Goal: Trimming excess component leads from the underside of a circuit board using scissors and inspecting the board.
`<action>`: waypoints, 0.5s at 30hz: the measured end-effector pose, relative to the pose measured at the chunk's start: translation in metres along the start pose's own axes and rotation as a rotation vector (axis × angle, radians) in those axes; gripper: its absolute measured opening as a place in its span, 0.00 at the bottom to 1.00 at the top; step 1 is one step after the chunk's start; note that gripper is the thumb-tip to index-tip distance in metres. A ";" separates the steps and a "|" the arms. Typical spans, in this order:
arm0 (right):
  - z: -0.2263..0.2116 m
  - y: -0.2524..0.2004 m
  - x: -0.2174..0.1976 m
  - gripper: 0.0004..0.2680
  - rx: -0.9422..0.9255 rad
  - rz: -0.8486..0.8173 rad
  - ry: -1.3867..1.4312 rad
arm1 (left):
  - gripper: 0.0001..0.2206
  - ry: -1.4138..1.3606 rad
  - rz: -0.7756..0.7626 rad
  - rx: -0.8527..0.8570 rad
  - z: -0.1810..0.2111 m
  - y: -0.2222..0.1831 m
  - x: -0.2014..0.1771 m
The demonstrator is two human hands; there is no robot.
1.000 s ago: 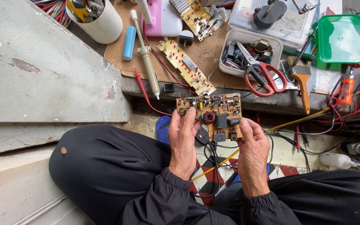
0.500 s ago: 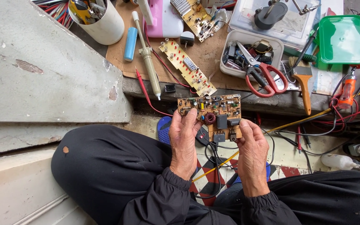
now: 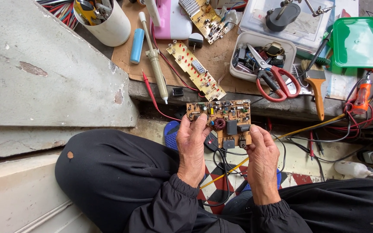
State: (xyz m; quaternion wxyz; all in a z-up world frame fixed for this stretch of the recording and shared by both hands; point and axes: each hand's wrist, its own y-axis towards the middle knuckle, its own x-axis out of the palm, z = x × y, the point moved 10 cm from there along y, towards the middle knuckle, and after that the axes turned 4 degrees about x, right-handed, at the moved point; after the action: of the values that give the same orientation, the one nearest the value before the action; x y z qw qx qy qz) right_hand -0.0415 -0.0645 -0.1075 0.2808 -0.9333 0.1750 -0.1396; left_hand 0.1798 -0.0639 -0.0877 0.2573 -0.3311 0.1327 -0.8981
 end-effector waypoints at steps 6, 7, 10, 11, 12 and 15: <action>0.000 0.000 -0.001 0.12 0.004 0.011 -0.014 | 0.13 -0.013 0.001 0.010 0.000 0.000 0.000; 0.001 0.001 -0.001 0.12 0.008 0.012 -0.014 | 0.12 -0.001 0.010 0.004 -0.001 0.000 -0.001; 0.000 0.000 0.000 0.13 0.003 -0.007 -0.019 | 0.14 -0.026 -0.021 0.014 0.003 -0.001 0.005; 0.000 0.000 0.000 0.13 0.003 -0.007 -0.020 | 0.14 -0.026 -0.021 0.014 0.004 -0.001 0.005; 0.000 0.001 0.000 0.13 0.001 -0.007 -0.013 | 0.13 -0.012 -0.024 0.016 0.005 -0.002 0.006; -0.001 -0.001 0.002 0.14 0.002 -0.010 -0.011 | 0.13 0.018 -0.027 0.016 0.004 -0.002 0.005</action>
State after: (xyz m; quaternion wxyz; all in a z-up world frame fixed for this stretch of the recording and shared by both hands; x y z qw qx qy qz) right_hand -0.0395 -0.0654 -0.1060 0.2822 -0.9346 0.1685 -0.1360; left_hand 0.1789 -0.0653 -0.0813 0.2465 -0.3228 0.1234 -0.9054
